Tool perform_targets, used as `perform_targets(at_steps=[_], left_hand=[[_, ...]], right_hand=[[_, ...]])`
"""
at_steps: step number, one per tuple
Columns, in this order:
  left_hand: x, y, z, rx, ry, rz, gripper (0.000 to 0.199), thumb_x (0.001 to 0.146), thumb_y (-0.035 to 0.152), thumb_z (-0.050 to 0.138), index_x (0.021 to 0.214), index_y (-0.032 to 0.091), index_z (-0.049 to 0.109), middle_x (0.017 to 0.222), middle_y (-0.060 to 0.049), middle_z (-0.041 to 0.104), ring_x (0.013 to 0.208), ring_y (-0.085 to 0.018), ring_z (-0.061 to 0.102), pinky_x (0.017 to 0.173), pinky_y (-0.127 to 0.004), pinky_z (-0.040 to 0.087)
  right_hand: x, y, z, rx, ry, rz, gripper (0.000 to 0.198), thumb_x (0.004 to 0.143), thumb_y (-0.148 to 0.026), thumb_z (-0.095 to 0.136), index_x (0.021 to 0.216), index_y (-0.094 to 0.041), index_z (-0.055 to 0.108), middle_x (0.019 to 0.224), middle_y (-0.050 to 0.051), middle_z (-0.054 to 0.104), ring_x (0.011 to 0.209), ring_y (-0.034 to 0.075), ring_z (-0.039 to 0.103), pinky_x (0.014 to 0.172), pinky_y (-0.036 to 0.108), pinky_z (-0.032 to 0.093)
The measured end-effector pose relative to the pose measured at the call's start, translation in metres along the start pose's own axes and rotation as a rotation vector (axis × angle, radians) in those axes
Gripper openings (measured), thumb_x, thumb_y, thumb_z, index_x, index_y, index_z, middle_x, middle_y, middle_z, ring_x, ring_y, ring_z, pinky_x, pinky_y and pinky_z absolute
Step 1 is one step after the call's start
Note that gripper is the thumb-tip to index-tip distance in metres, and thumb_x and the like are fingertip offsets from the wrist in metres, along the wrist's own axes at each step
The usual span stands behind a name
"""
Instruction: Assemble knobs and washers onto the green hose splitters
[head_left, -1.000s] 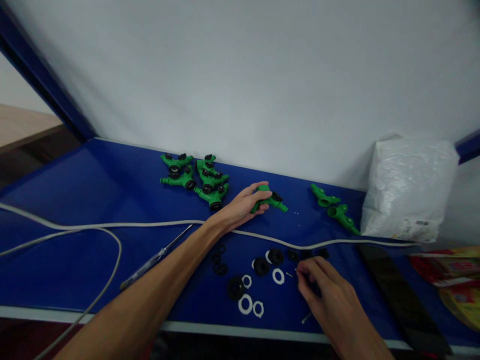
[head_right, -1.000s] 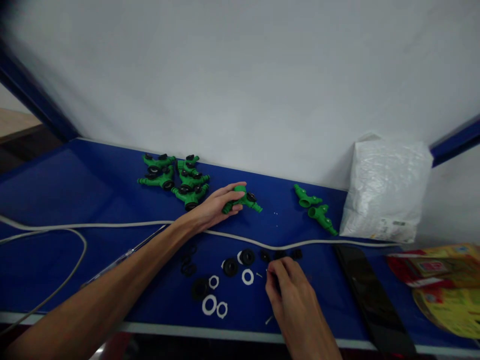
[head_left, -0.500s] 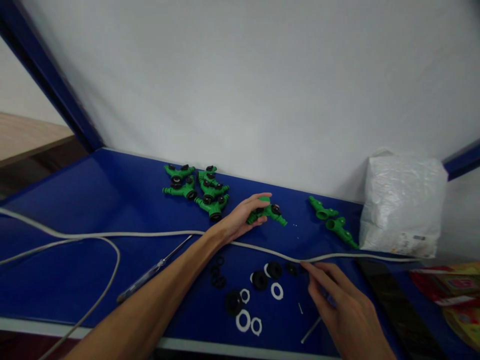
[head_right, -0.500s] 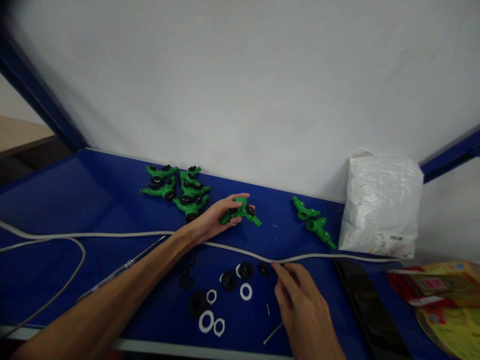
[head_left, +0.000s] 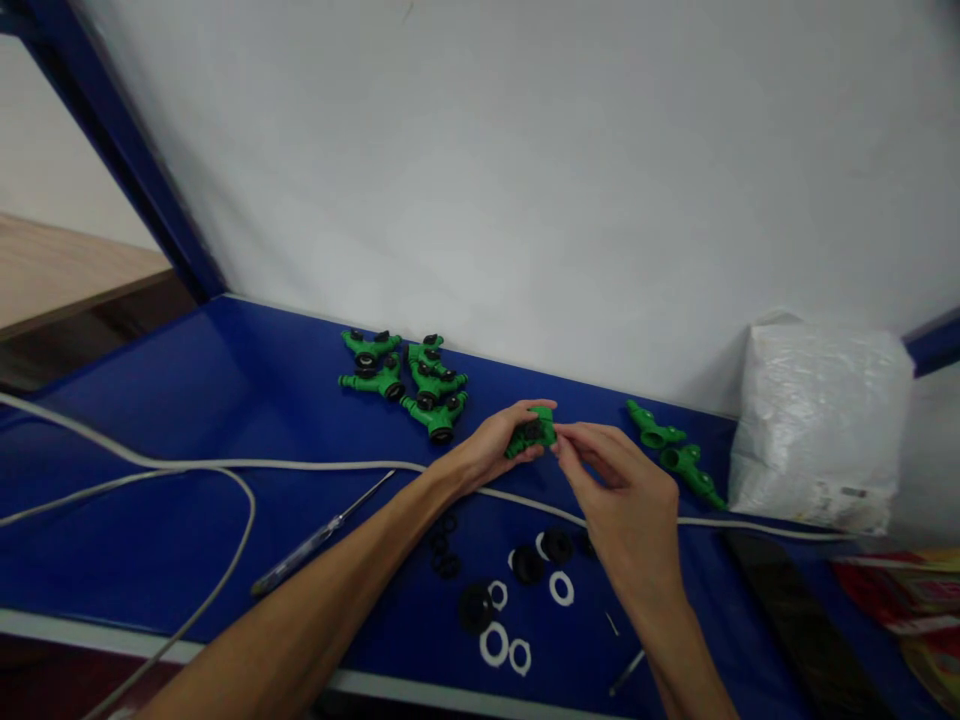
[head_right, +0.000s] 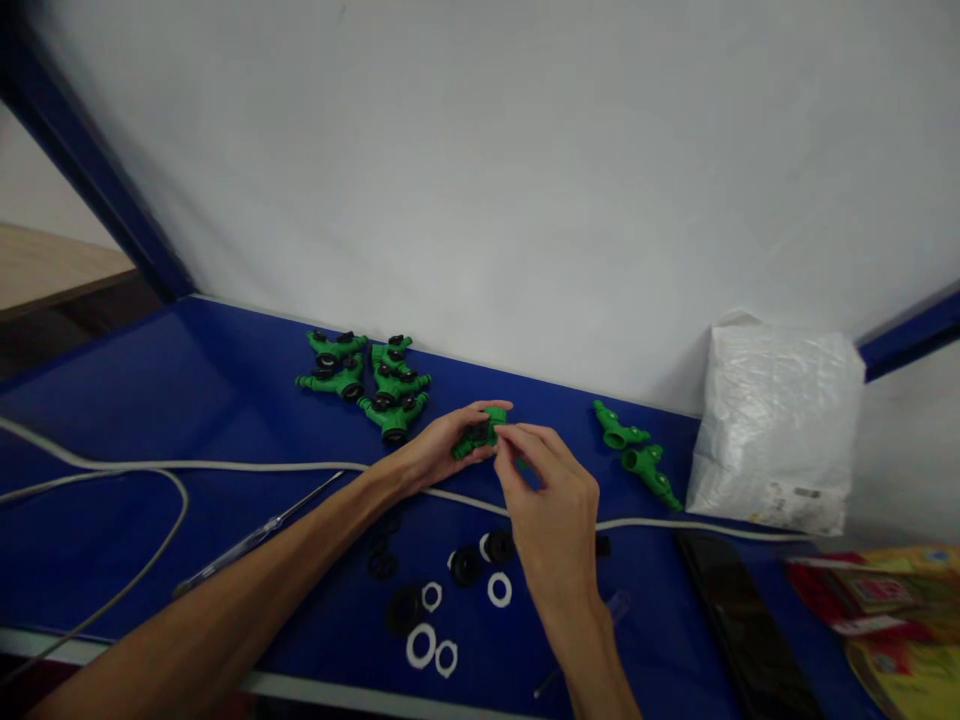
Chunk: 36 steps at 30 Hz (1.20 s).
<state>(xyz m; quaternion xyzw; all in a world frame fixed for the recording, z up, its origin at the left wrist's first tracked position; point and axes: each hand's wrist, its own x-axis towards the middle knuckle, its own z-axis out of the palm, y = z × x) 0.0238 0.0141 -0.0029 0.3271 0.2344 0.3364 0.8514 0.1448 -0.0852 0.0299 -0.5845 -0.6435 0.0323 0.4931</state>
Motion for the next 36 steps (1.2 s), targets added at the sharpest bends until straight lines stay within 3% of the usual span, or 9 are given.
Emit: perform_targets(at_steps=[4, 14, 20, 27, 32, 36], left_hand=[[0.0, -0.001, 0.001, -0.008, 0.013, -0.009, 0.033, 0.092, 0.014, 0.046, 0.119, 0.012, 0.064, 0.07, -0.001, 0.058, 0.055, -0.009, 0.049, 0.057, -0.02, 0.036], [0.005, -0.006, 0.0, -0.013, 0.043, -0.004, 0.027, 0.086, 0.014, 0.053, 0.11, 0.014, 0.067, 0.071, 0.0, 0.055, 0.058, -0.009, 0.047, 0.056, -0.02, 0.034], [0.001, -0.005, 0.0, 0.014, 0.077, 0.009, 0.023, 0.084, 0.016, 0.059, 0.104, 0.016, 0.069, 0.078, -0.001, 0.056, 0.063, -0.01, 0.048, 0.058, -0.021, 0.034], [0.002, -0.006, 0.001, 0.069, 0.088, 0.004, 0.027, 0.084, 0.017, 0.056, 0.109, 0.016, 0.066, 0.075, 0.0, 0.053, 0.061, -0.01, 0.044, 0.057, -0.022, 0.031], [0.002, -0.004, 0.002, 0.032, 0.024, 0.007, 0.022, 0.085, 0.02, 0.055, 0.106, 0.015, 0.061, 0.07, 0.001, 0.051, 0.057, -0.01, 0.042, 0.054, -0.022, 0.027], [-0.004, 0.001, 0.001, -0.012, -0.054, -0.007, 0.035, 0.077, 0.023, 0.064, 0.11, 0.013, 0.062, 0.076, 0.0, 0.055, 0.062, -0.011, 0.046, 0.057, -0.023, 0.031]], right_hand=[[0.003, 0.005, 0.004, 0.102, -0.024, 0.046, 0.011, 0.093, -0.023, 0.068, 0.098, -0.022, 0.078, 0.095, 0.002, 0.078, 0.084, 0.016, 0.075, 0.08, 0.028, 0.061], [0.011, 0.01, 0.011, -0.17, -0.021, -0.209, 0.014, 0.094, -0.017, 0.066, 0.093, -0.018, 0.08, 0.094, 0.005, 0.079, 0.084, 0.017, 0.075, 0.08, 0.028, 0.058], [0.008, 0.012, 0.013, -0.277, -0.067, -0.269, 0.023, 0.098, -0.019, 0.058, 0.098, -0.023, 0.081, 0.096, 0.006, 0.078, 0.084, 0.018, 0.075, 0.081, 0.03, 0.061], [0.005, 0.015, 0.012, -0.203, -0.082, -0.22, 0.021, 0.097, -0.022, 0.062, 0.099, -0.022, 0.082, 0.096, 0.006, 0.077, 0.082, 0.017, 0.074, 0.078, 0.03, 0.06], [0.008, 0.019, 0.012, -0.171, -0.078, -0.118, 0.02, 0.096, -0.025, 0.063, 0.096, -0.02, 0.083, 0.092, 0.005, 0.077, 0.08, 0.018, 0.073, 0.076, 0.031, 0.057], [0.008, 0.019, 0.01, -0.131, -0.116, -0.07, 0.022, 0.096, -0.028, 0.061, 0.095, -0.022, 0.082, 0.094, 0.006, 0.077, 0.082, 0.019, 0.073, 0.077, 0.031, 0.057]])
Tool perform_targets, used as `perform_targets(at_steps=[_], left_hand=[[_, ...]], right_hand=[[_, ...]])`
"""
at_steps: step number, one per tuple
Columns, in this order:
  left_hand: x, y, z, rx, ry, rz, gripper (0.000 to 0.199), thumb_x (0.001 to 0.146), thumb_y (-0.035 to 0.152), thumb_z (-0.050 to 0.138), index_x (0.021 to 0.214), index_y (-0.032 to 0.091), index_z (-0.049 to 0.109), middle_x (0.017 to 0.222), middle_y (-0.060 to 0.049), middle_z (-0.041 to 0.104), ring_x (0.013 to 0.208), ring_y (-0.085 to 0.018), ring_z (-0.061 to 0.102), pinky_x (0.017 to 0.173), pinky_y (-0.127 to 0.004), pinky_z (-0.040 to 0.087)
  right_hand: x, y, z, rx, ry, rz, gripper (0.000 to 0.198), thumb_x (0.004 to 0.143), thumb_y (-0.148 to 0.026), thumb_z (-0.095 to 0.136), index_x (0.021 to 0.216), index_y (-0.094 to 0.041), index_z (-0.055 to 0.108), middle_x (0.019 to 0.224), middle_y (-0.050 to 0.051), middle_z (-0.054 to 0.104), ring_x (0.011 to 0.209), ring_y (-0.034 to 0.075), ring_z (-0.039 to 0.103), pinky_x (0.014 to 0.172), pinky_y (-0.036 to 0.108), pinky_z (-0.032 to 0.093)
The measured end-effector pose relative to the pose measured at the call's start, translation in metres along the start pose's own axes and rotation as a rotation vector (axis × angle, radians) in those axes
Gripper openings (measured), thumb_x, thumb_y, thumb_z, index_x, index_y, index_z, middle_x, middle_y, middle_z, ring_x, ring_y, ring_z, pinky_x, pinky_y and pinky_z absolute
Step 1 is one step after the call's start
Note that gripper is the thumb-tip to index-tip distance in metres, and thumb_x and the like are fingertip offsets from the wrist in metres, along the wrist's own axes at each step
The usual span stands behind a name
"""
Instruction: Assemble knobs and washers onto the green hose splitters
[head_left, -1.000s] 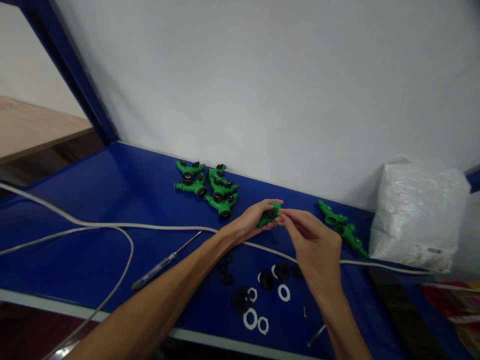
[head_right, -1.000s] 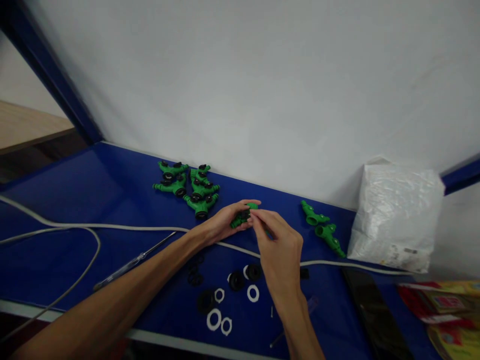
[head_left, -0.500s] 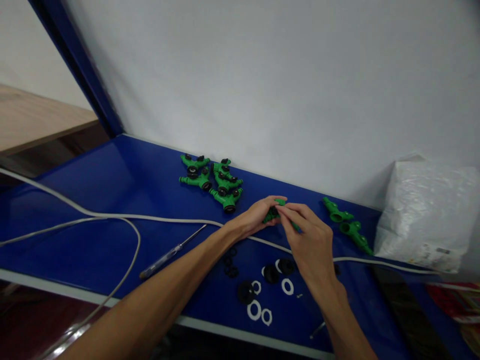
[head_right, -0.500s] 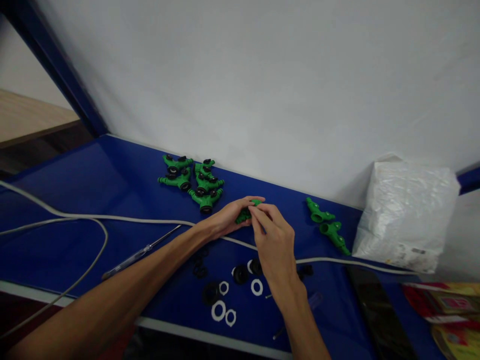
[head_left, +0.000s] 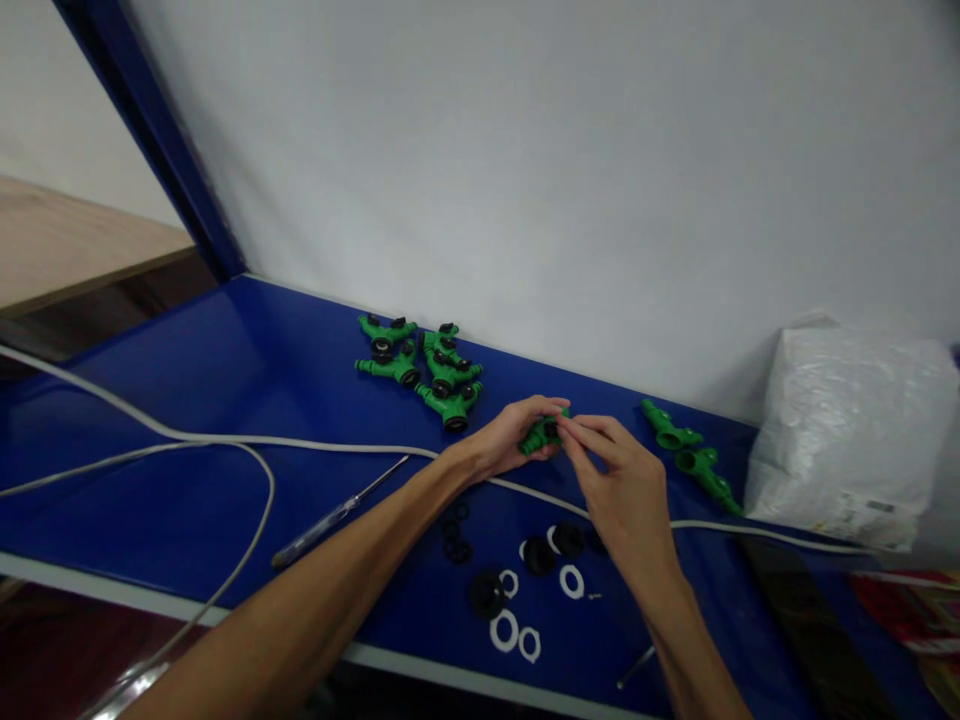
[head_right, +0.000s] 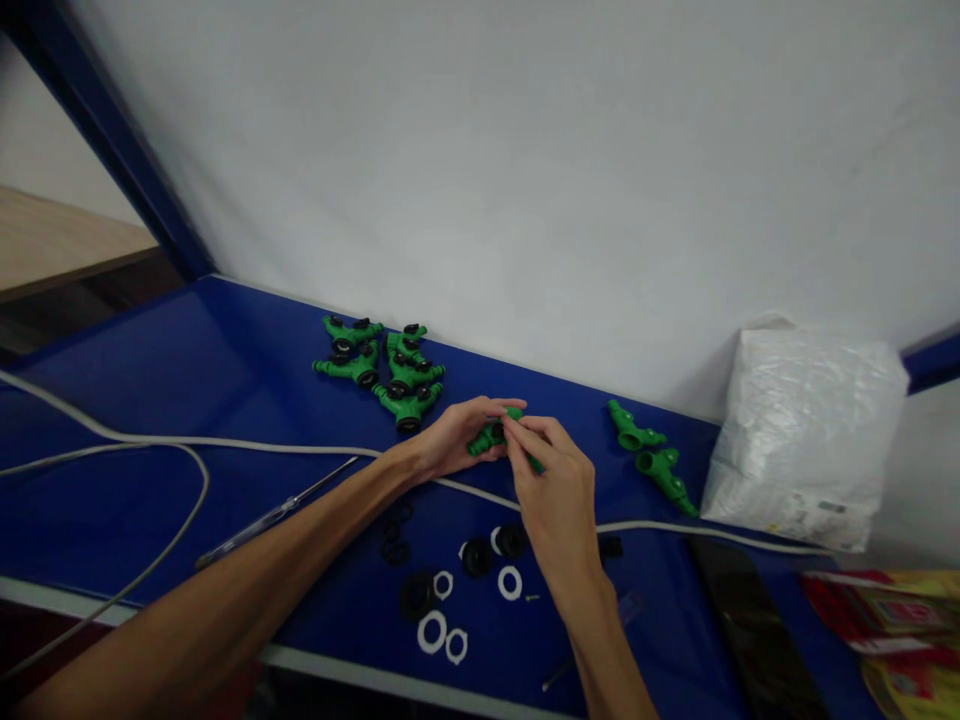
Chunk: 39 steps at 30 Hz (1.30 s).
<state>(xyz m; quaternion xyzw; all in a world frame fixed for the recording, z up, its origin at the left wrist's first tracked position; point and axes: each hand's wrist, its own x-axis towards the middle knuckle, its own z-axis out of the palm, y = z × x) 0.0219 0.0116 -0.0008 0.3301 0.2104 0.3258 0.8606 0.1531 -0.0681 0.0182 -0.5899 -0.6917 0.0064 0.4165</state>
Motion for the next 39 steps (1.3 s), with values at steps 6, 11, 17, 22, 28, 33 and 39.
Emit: perform_targets(at_steps=[6, 11, 17, 22, 28, 33, 39], left_hand=[[-0.006, 0.005, 0.002, 0.028, -0.016, -0.021, 0.053, 0.071, 0.019, 0.071, 0.122, 0.013, 0.059, 0.079, 0.0, 0.058, 0.068, -0.011, 0.051, 0.063, -0.024, 0.035], [-0.007, 0.004, 0.004, 0.057, -0.037, -0.037, 0.064, 0.071, 0.022, 0.078, 0.13, 0.013, 0.054, 0.078, 0.001, 0.059, 0.066, -0.011, 0.052, 0.062, -0.025, 0.033], [-0.008, 0.005, 0.004, 0.049, -0.015, -0.036, 0.062, 0.07, 0.016, 0.083, 0.126, 0.014, 0.057, 0.082, -0.001, 0.064, 0.067, -0.01, 0.057, 0.065, -0.024, 0.038], [-0.008, 0.002, 0.003, 0.068, -0.017, -0.027, 0.057, 0.072, 0.014, 0.081, 0.124, 0.015, 0.06, 0.079, 0.0, 0.065, 0.067, -0.01, 0.058, 0.068, -0.024, 0.041], [-0.004, 0.0, 0.001, 0.071, 0.015, -0.031, 0.057, 0.07, 0.021, 0.082, 0.122, 0.015, 0.059, 0.078, 0.0, 0.063, 0.063, -0.008, 0.054, 0.064, -0.023, 0.039], [0.0, 0.0, -0.002, 0.045, 0.041, -0.022, 0.059, 0.071, 0.018, 0.076, 0.125, 0.014, 0.055, 0.072, 0.004, 0.054, 0.057, -0.008, 0.049, 0.056, -0.022, 0.028], [-0.002, 0.003, 0.0, 0.051, 0.069, 0.0, 0.055, 0.075, 0.012, 0.07, 0.128, 0.012, 0.054, 0.07, 0.005, 0.05, 0.057, -0.008, 0.047, 0.055, -0.023, 0.026]], right_hand=[[-0.001, -0.002, -0.006, 0.201, -0.088, 0.146, 0.024, 0.094, -0.034, 0.061, 0.092, -0.021, 0.081, 0.094, 0.007, 0.074, 0.077, 0.018, 0.07, 0.072, 0.03, 0.057], [0.0, -0.002, -0.006, 0.249, -0.077, 0.198, 0.025, 0.093, -0.038, 0.064, 0.091, -0.021, 0.082, 0.091, 0.007, 0.075, 0.07, 0.017, 0.068, 0.068, 0.03, 0.057], [-0.002, -0.002, -0.004, 0.325, -0.046, 0.28, 0.026, 0.091, -0.036, 0.065, 0.1, -0.021, 0.084, 0.091, 0.006, 0.075, 0.072, 0.017, 0.068, 0.068, 0.03, 0.057], [-0.004, 0.001, -0.001, 0.378, -0.007, 0.321, 0.031, 0.088, -0.034, 0.068, 0.11, -0.018, 0.082, 0.09, 0.006, 0.076, 0.074, 0.018, 0.072, 0.069, 0.031, 0.06], [-0.005, -0.006, -0.012, 0.302, 0.018, 0.242, 0.028, 0.091, -0.032, 0.066, 0.111, -0.019, 0.081, 0.09, 0.007, 0.078, 0.074, 0.019, 0.074, 0.072, 0.031, 0.063], [-0.036, 0.002, -0.059, -0.005, 0.035, 0.061, 0.021, 0.094, -0.033, 0.067, 0.107, -0.026, 0.082, 0.099, 0.005, 0.08, 0.087, 0.02, 0.078, 0.083, 0.028, 0.064], [-0.096, 0.043, -0.123, -0.204, -0.249, -0.205, 0.025, 0.098, -0.033, 0.06, 0.11, -0.034, 0.082, 0.106, 0.001, 0.082, 0.09, 0.018, 0.081, 0.084, 0.02, 0.064]])
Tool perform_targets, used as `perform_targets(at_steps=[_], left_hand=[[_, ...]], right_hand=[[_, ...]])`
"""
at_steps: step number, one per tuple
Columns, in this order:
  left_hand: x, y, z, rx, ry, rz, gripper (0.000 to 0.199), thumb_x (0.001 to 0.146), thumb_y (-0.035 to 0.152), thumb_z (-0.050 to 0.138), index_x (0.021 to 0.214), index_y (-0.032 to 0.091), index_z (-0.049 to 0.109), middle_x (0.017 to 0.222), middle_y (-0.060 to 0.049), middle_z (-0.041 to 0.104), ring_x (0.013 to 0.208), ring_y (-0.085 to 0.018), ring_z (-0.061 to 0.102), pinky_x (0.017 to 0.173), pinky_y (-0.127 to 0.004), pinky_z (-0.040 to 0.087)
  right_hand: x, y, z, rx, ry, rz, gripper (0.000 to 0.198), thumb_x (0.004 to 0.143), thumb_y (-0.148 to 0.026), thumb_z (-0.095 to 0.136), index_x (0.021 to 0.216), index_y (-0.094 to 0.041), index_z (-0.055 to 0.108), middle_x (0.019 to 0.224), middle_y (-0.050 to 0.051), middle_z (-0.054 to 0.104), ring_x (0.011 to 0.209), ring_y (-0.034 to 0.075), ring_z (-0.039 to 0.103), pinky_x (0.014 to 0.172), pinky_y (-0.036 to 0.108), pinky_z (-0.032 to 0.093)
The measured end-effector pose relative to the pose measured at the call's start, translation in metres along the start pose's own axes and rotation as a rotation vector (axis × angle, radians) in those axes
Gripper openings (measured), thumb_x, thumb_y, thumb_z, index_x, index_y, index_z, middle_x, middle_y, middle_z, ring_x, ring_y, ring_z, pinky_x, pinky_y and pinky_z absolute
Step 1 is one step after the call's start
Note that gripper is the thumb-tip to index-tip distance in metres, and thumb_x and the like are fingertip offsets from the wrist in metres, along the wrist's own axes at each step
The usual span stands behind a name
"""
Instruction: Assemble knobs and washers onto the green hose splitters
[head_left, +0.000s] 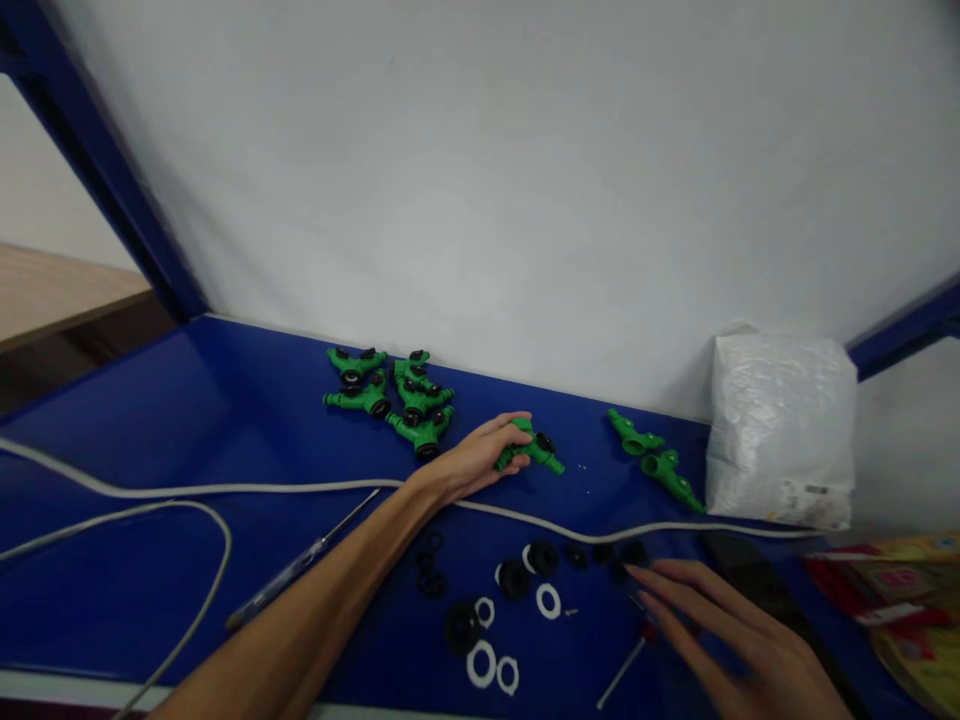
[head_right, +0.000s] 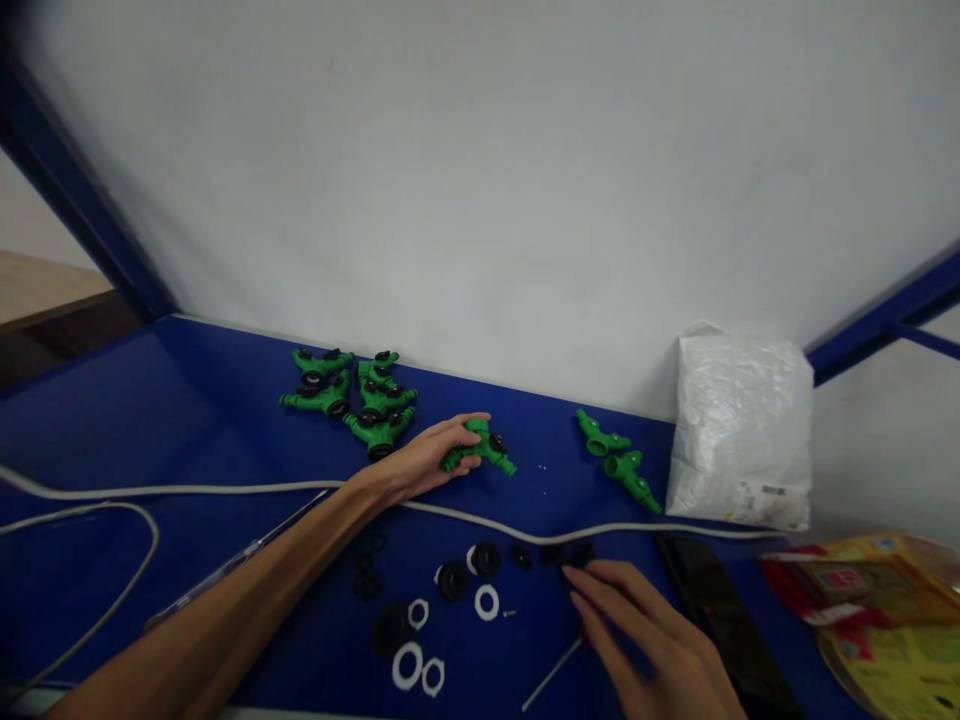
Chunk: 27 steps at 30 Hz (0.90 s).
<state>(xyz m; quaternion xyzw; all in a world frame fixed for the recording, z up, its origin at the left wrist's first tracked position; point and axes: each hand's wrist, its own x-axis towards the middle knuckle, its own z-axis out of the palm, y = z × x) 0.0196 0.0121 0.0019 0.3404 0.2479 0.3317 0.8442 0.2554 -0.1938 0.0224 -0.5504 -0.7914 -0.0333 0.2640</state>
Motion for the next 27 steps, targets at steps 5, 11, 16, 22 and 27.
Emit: perform_targets(at_steps=[5, 11, 16, 22, 27], left_hand=[[-0.003, 0.002, 0.005, 0.032, 0.006, -0.011, 0.052, 0.081, 0.008, 0.063, 0.131, 0.01, 0.053, 0.068, 0.005, 0.049, 0.056, -0.007, 0.046, 0.055, -0.022, 0.026], [-0.003, 0.002, 0.005, 0.086, -0.013, -0.01, 0.053, 0.082, 0.009, 0.06, 0.134, 0.01, 0.053, 0.071, 0.004, 0.05, 0.058, -0.008, 0.048, 0.057, -0.021, 0.03], [0.001, 0.003, 0.002, 0.073, 0.008, -0.027, 0.042, 0.091, 0.02, 0.051, 0.132, 0.009, 0.057, 0.078, -0.001, 0.058, 0.055, -0.009, 0.048, 0.053, -0.023, 0.031], [0.004, 0.002, 0.001, 0.074, 0.086, -0.011, 0.036, 0.101, 0.023, 0.04, 0.127, 0.01, 0.062, 0.09, -0.01, 0.068, 0.051, -0.006, 0.045, 0.049, -0.02, 0.028], [0.008, -0.002, -0.004, 0.159, 0.134, -0.026, 0.034, 0.102, 0.023, 0.041, 0.123, 0.012, 0.066, 0.088, -0.009, 0.07, 0.053, -0.008, 0.05, 0.052, -0.019, 0.034]], right_hand=[[-0.043, 0.011, -0.01, -0.156, -0.113, -0.04, 0.037, 0.096, -0.025, 0.058, 0.128, -0.031, 0.074, 0.12, 0.004, 0.079, 0.094, 0.016, 0.08, 0.086, 0.016, 0.061], [-0.055, 0.019, 0.0, -0.329, -0.215, -0.194, 0.065, 0.083, -0.001, 0.043, 0.138, -0.026, 0.067, 0.115, 0.008, 0.079, 0.094, 0.017, 0.08, 0.078, 0.018, 0.064], [-0.052, 0.023, -0.005, -0.48, -0.219, -0.249, 0.065, 0.081, 0.003, 0.043, 0.134, -0.024, 0.067, 0.125, 0.011, 0.076, 0.102, 0.022, 0.077, 0.084, 0.028, 0.063], [-0.039, 0.024, -0.012, -0.499, -0.227, -0.393, 0.058, 0.083, 0.001, 0.042, 0.128, -0.026, 0.067, 0.117, 0.007, 0.078, 0.102, 0.023, 0.076, 0.08, 0.031, 0.062], [-0.023, 0.016, -0.022, -0.359, -0.241, -0.333, 0.038, 0.095, -0.014, 0.048, 0.122, -0.031, 0.069, 0.117, 0.004, 0.078, 0.102, 0.026, 0.076, 0.085, 0.037, 0.061]])
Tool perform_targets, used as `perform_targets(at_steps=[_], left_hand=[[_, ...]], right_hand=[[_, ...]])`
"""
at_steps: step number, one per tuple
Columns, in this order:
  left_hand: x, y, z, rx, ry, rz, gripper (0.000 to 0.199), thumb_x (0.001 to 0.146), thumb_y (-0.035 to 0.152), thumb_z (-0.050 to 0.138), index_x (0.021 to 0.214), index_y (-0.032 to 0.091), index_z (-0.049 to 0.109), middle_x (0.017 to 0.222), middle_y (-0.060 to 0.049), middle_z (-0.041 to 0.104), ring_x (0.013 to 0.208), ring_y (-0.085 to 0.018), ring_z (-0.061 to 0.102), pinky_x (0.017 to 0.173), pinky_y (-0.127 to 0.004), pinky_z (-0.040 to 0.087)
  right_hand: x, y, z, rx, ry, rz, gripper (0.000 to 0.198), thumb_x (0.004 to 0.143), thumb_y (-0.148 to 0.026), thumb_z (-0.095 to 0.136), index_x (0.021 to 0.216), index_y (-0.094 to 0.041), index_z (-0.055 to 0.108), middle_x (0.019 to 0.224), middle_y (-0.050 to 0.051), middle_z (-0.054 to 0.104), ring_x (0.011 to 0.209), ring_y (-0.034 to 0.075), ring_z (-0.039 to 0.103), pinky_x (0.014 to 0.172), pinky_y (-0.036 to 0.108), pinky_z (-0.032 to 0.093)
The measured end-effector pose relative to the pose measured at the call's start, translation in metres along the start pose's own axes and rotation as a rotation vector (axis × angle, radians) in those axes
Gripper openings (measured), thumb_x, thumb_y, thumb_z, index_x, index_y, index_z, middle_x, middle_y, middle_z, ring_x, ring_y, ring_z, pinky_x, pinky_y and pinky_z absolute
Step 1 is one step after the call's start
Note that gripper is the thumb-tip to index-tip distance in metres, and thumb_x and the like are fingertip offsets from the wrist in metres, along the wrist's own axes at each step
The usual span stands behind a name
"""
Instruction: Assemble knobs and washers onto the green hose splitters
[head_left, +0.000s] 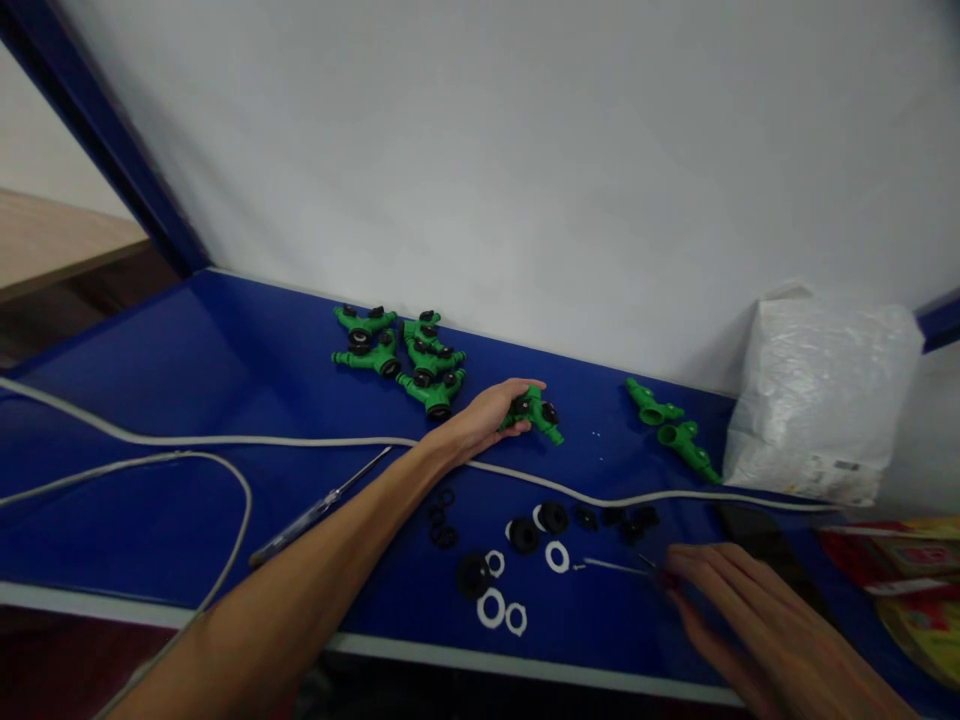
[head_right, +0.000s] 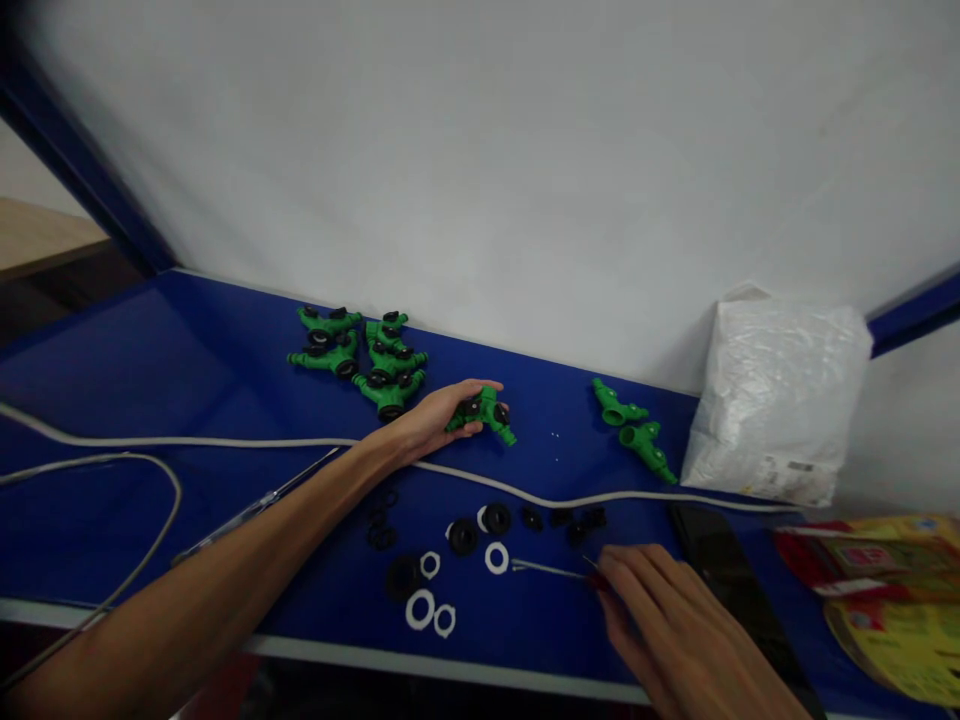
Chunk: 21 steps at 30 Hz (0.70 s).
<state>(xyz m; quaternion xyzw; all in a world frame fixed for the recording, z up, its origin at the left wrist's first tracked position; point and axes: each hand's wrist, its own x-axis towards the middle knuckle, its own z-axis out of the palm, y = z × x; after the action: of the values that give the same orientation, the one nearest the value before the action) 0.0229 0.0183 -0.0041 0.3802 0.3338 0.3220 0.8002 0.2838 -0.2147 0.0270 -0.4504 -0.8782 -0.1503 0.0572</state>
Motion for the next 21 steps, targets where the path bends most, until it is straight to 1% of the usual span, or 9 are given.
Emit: perform_targets(at_steps=[3, 4, 5, 6, 7, 10, 14, 18, 21], left_hand=[[0.002, -0.003, -0.003, 0.073, -0.039, 0.023, 0.033, 0.102, 0.026, 0.043, 0.121, 0.011, 0.066, 0.084, -0.008, 0.068, 0.057, -0.009, 0.054, 0.054, -0.021, 0.036], [0.003, -0.004, -0.004, 0.104, -0.068, 0.034, 0.032, 0.103, 0.026, 0.043, 0.12, 0.011, 0.065, 0.082, -0.007, 0.067, 0.056, -0.009, 0.053, 0.053, -0.021, 0.035], [0.003, -0.004, -0.004, 0.139, -0.097, 0.043, 0.032, 0.103, 0.026, 0.042, 0.12, 0.01, 0.064, 0.079, -0.006, 0.066, 0.054, -0.009, 0.053, 0.053, -0.021, 0.035], [0.002, -0.004, -0.005, 0.179, -0.121, 0.052, 0.032, 0.104, 0.027, 0.041, 0.12, 0.009, 0.063, 0.076, -0.005, 0.065, 0.053, -0.009, 0.052, 0.052, -0.021, 0.034], [0.002, -0.003, -0.005, 0.219, -0.138, 0.062, 0.032, 0.105, 0.028, 0.04, 0.12, 0.009, 0.062, 0.073, -0.004, 0.064, 0.053, -0.009, 0.051, 0.052, -0.021, 0.033], [0.0, -0.002, -0.006, 0.321, -0.163, 0.104, 0.037, 0.107, 0.033, 0.036, 0.124, 0.008, 0.058, 0.062, -0.001, 0.061, 0.053, -0.011, 0.051, 0.054, -0.022, 0.034], [0.001, -0.005, -0.008, 0.369, -0.186, 0.152, 0.041, 0.107, 0.037, 0.036, 0.125, 0.007, 0.059, 0.059, 0.0, 0.06, 0.055, -0.012, 0.051, 0.058, -0.024, 0.036], [0.004, -0.009, -0.011, 0.34, -0.181, 0.169, 0.038, 0.106, 0.039, 0.042, 0.121, 0.01, 0.061, 0.066, 0.001, 0.057, 0.057, -0.011, 0.051, 0.057, -0.024, 0.036], [0.005, -0.011, -0.012, 0.317, -0.174, 0.156, 0.036, 0.105, 0.039, 0.045, 0.118, 0.011, 0.063, 0.074, 0.002, 0.054, 0.056, -0.008, 0.048, 0.056, -0.023, 0.035]], right_hand=[[0.028, -0.004, -0.017, 0.063, 0.045, -0.015, 0.037, 0.101, -0.015, 0.039, 0.12, -0.029, 0.068, 0.114, 0.006, 0.078, 0.1, 0.025, 0.076, 0.084, 0.037, 0.061], [0.04, -0.005, -0.021, 0.086, 0.034, -0.007, 0.035, 0.103, -0.018, 0.038, 0.12, -0.027, 0.067, 0.115, 0.008, 0.077, 0.101, 0.024, 0.075, 0.084, 0.037, 0.061], [0.053, -0.007, -0.023, 0.099, 0.065, 0.012, 0.033, 0.106, -0.021, 0.036, 0.12, -0.024, 0.065, 0.113, 0.01, 0.077, 0.099, 0.024, 0.076, 0.084, 0.035, 0.061], [0.065, -0.008, -0.024, 0.096, 0.117, 0.09, 0.031, 0.107, -0.023, 0.035, 0.122, -0.021, 0.063, 0.11, 0.011, 0.076, 0.096, 0.022, 0.076, 0.084, 0.034, 0.06], [0.077, -0.008, -0.023, 0.11, 0.138, 0.153, 0.026, 0.108, -0.026, 0.04, 0.124, -0.019, 0.06, 0.107, 0.01, 0.075, 0.092, 0.02, 0.076, 0.083, 0.031, 0.06], [0.103, -0.008, -0.018, 0.136, 0.149, 0.226, 0.022, 0.108, -0.028, 0.046, 0.123, -0.018, 0.057, 0.103, 0.008, 0.072, 0.088, 0.017, 0.075, 0.08, 0.027, 0.058], [0.118, -0.007, -0.013, 0.055, 0.18, 0.218, 0.023, 0.108, -0.028, 0.046, 0.123, -0.015, 0.058, 0.106, 0.009, 0.071, 0.092, 0.021, 0.073, 0.085, 0.032, 0.057], [0.124, -0.006, -0.013, 0.015, 0.175, 0.187, 0.023, 0.107, -0.025, 0.045, 0.124, -0.015, 0.058, 0.106, 0.01, 0.071, 0.097, 0.024, 0.072, 0.087, 0.036, 0.057], [0.128, -0.006, -0.013, 0.001, 0.187, 0.165, 0.023, 0.106, -0.023, 0.047, 0.125, -0.015, 0.058, 0.107, 0.01, 0.071, 0.097, 0.024, 0.072, 0.086, 0.035, 0.057]])
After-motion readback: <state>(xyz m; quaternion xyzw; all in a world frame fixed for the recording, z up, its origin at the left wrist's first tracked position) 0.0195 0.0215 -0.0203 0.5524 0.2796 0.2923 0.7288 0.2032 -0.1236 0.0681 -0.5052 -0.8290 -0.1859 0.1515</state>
